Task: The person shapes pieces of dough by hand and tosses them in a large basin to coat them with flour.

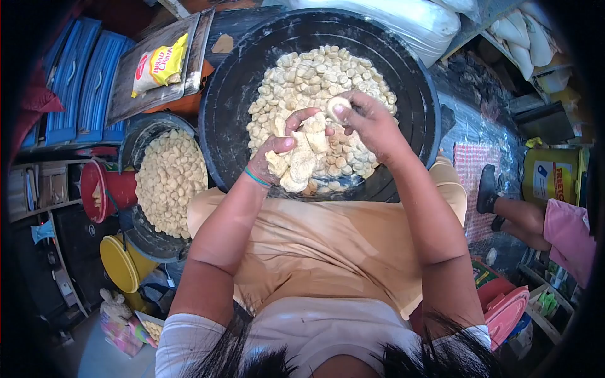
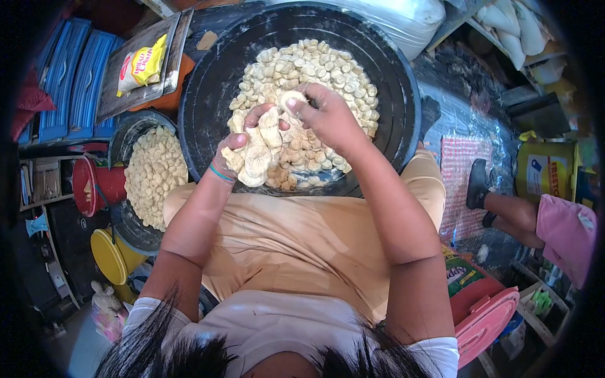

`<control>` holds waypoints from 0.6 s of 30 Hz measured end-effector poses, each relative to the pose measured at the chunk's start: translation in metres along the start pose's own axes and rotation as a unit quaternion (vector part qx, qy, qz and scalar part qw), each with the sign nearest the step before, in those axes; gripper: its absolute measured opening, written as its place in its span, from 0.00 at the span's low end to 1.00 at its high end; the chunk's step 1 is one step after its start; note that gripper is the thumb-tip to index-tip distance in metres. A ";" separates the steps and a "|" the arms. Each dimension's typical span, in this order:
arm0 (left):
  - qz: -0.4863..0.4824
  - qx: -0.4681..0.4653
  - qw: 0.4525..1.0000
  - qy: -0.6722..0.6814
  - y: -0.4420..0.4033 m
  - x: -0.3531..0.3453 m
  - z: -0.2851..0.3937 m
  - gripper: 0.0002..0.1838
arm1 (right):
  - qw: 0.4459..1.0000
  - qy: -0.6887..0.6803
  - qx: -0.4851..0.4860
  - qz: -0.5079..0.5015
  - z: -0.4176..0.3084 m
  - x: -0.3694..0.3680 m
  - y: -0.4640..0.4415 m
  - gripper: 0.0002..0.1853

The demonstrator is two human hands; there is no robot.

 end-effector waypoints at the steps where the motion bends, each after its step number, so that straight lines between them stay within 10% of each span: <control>1: 0.003 0.006 1.000 -0.003 0.000 0.000 0.000 0.43 | 0.998 -0.050 -0.033 0.000 0.000 0.001 0.001 0.14; 10: -0.009 0.009 1.000 -0.014 0.002 0.013 -0.002 0.37 | 0.963 -0.052 0.081 0.253 -0.015 0.051 0.003 0.10; 14: -0.012 0.014 0.999 -0.035 0.001 0.003 0.000 0.37 | 0.931 0.238 0.203 0.186 -0.043 0.041 0.008 0.14; 18: 0.012 0.017 0.996 -0.090 0.001 -0.004 0.002 0.39 | 0.966 0.222 0.128 -0.034 -0.033 -0.014 0.020 0.21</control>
Point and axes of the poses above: each hand's wrist, its own y-axis away from the middle knuckle, its own x-axis out of the back of the hand, z = x × y, the point moved 8 cm from there along -y, towards the middle knuckle, and after that the axes turned 1 degree about -z, right-handed, at the moved point
